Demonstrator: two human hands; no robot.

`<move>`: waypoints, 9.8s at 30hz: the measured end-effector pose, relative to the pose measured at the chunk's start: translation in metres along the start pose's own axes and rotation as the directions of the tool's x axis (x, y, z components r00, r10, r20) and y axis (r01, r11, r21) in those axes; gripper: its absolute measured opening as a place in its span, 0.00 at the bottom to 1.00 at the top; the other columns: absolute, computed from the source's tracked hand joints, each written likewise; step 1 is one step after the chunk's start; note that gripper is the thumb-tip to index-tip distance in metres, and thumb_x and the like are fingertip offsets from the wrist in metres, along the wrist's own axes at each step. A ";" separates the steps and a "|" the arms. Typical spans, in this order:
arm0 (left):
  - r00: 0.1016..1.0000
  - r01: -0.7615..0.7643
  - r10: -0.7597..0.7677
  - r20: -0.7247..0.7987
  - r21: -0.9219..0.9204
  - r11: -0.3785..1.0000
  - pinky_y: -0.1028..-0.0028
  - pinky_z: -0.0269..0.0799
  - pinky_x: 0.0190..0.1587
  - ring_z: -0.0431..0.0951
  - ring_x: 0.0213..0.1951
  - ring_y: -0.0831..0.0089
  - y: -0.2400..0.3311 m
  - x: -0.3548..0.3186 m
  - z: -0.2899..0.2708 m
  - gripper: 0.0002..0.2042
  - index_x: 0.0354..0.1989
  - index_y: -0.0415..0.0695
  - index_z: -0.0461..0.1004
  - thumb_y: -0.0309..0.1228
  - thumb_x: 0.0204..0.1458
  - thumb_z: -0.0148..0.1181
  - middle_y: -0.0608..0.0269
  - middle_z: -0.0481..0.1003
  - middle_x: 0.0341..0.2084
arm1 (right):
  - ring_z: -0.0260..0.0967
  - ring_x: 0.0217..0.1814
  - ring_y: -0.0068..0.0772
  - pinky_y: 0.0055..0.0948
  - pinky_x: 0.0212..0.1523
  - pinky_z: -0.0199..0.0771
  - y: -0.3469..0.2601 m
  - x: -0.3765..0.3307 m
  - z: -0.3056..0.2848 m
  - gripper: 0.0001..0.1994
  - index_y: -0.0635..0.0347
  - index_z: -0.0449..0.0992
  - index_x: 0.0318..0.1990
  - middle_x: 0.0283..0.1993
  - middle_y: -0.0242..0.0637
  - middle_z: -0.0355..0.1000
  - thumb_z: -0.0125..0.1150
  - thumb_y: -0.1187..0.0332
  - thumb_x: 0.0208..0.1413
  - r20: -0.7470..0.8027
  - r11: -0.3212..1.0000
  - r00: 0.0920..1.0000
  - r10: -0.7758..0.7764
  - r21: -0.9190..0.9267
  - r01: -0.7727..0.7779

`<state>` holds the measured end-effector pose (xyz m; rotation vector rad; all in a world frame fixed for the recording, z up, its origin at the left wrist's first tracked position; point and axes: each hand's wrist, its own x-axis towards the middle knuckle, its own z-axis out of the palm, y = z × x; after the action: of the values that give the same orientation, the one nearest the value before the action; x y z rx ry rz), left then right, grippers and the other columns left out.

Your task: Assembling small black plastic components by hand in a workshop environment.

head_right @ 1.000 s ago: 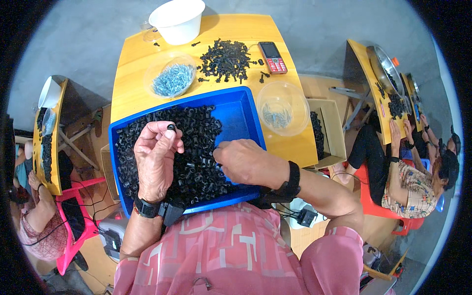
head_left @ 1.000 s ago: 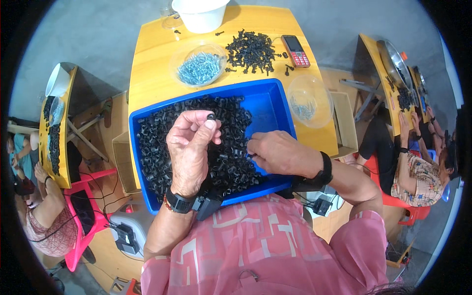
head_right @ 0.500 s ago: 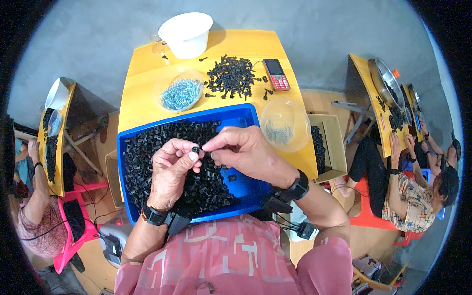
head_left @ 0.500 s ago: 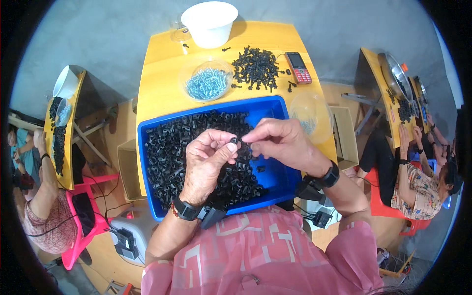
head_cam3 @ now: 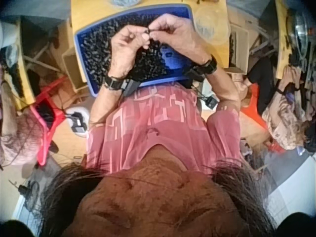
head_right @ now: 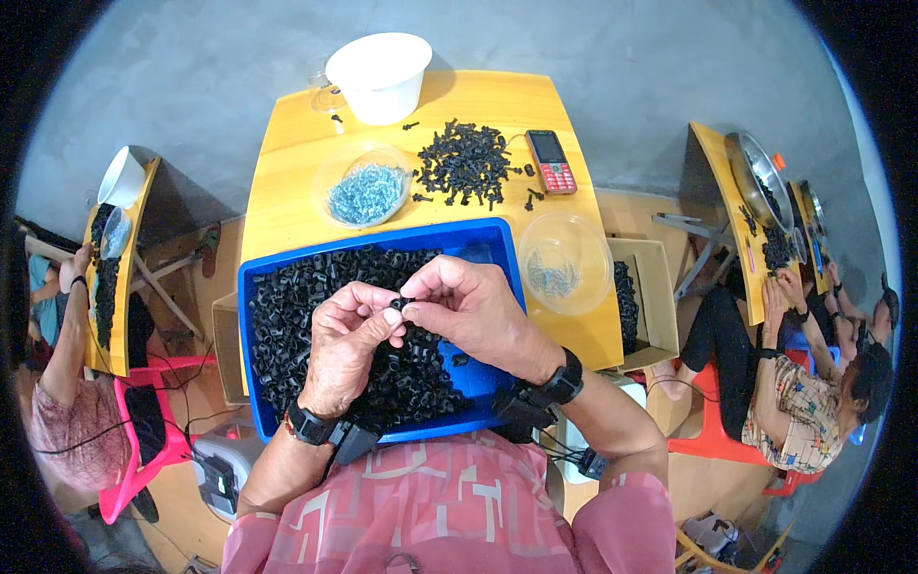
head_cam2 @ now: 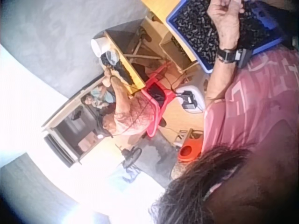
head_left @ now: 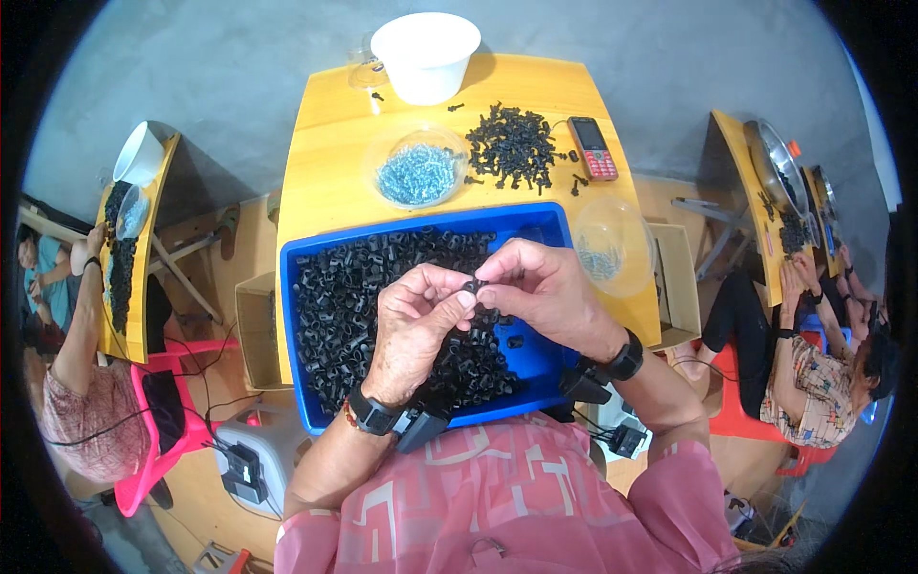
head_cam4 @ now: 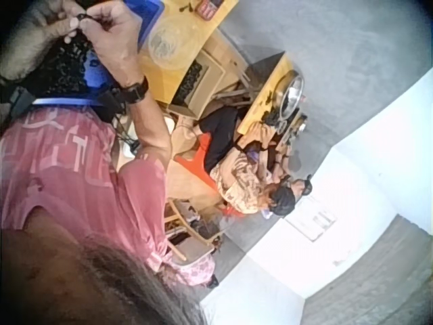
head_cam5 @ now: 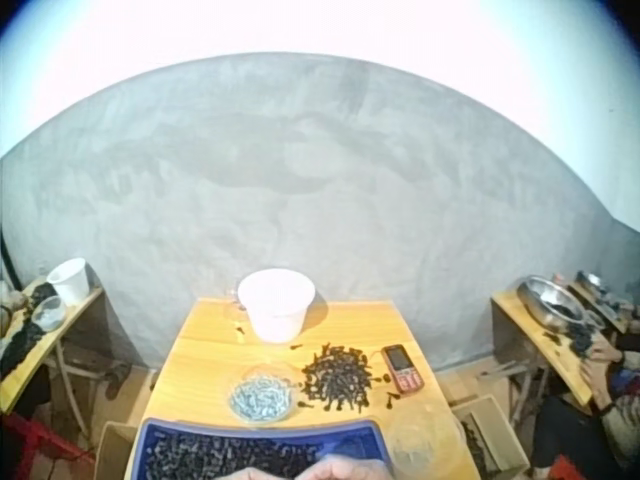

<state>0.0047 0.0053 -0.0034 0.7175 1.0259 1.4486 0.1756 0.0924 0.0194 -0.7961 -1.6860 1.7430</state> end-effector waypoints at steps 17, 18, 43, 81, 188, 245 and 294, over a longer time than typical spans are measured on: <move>0.999 0.029 -0.029 0.014 0.026 0.999 0.80 0.76 0.30 0.78 0.29 0.79 0.000 -0.001 0.000 0.07 0.39 0.37 0.77 0.23 0.54 0.66 0.60 0.80 0.30 | 0.75 0.33 0.22 0.20 0.32 0.77 -0.004 0.006 -0.012 0.07 0.63 0.81 0.42 0.34 0.36 0.75 0.62 0.80 0.57 0.115 0.928 0.954 -0.276 -0.225 0.296; 0.999 0.034 -0.035 0.010 0.035 0.999 0.80 0.76 0.30 0.78 0.28 0.79 0.000 -0.002 0.001 0.07 0.39 0.37 0.77 0.22 0.54 0.66 0.60 0.80 0.30 | 0.75 0.33 0.24 0.22 0.32 0.76 -0.004 0.006 -0.012 0.06 0.62 0.80 0.41 0.33 0.36 0.75 0.64 0.79 0.55 0.115 0.921 0.952 -0.283 -0.246 0.303; 0.999 0.003 -0.002 0.038 -0.030 1.000 0.81 0.75 0.29 0.77 0.27 0.79 -0.003 0.000 0.001 0.07 0.38 0.38 0.76 0.20 0.52 0.66 0.62 0.78 0.29 | 0.74 0.33 0.28 0.24 0.32 0.75 -0.009 0.002 -0.004 0.10 0.59 0.80 0.39 0.34 0.36 0.75 0.65 0.82 0.51 0.103 0.769 0.879 -0.466 -0.444 0.460; 0.998 0.036 -0.037 0.050 0.005 0.999 0.79 0.77 0.31 0.78 0.29 0.78 0.000 0.000 0.002 0.07 0.39 0.37 0.77 0.16 0.53 0.63 0.61 0.79 0.32 | 0.74 0.33 0.34 0.27 0.32 0.75 -0.004 -0.002 0.000 0.06 0.59 0.77 0.36 0.33 0.37 0.73 0.64 0.79 0.52 0.065 0.804 0.907 -0.417 -0.438 0.402; 0.995 -0.022 0.038 -0.093 0.172 0.985 0.79 0.74 0.34 0.76 0.28 0.80 -0.005 0.001 0.005 0.02 0.35 0.35 0.77 0.21 0.58 0.60 0.64 0.78 0.27 | 0.72 0.32 0.49 0.42 0.30 0.75 -0.002 0.007 0.014 0.13 0.66 0.66 0.41 0.31 0.46 0.67 0.62 0.68 0.54 0.343 0.421 0.878 -0.333 -0.779 0.464; 0.994 0.046 -0.057 -0.098 -0.113 0.993 0.74 0.82 0.31 0.80 0.28 0.77 -0.001 0.003 0.000 0.08 0.45 0.36 0.76 0.22 0.58 0.59 0.56 0.80 0.32 | 0.70 0.33 0.14 0.18 0.31 0.74 -0.001 0.007 -0.006 0.17 0.61 0.72 0.55 0.37 0.28 0.71 0.57 0.80 0.58 0.057 0.996 0.998 -0.011 -0.092 0.016; 0.997 0.073 -0.076 -0.029 -0.095 0.993 0.73 0.83 0.34 0.82 0.32 0.73 -0.007 0.005 0.000 0.08 0.45 0.36 0.75 0.22 0.58 0.59 0.54 0.81 0.34 | 0.75 0.36 0.38 0.30 0.37 0.77 -0.011 0.015 -0.003 0.04 0.63 0.76 0.37 0.36 0.40 0.74 0.61 0.79 0.54 0.142 0.799 0.916 -0.376 -0.451 0.398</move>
<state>0.0070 0.0094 -0.0105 0.5839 0.9919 1.4382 0.1683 0.1057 0.0302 -0.5509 -2.1672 1.0864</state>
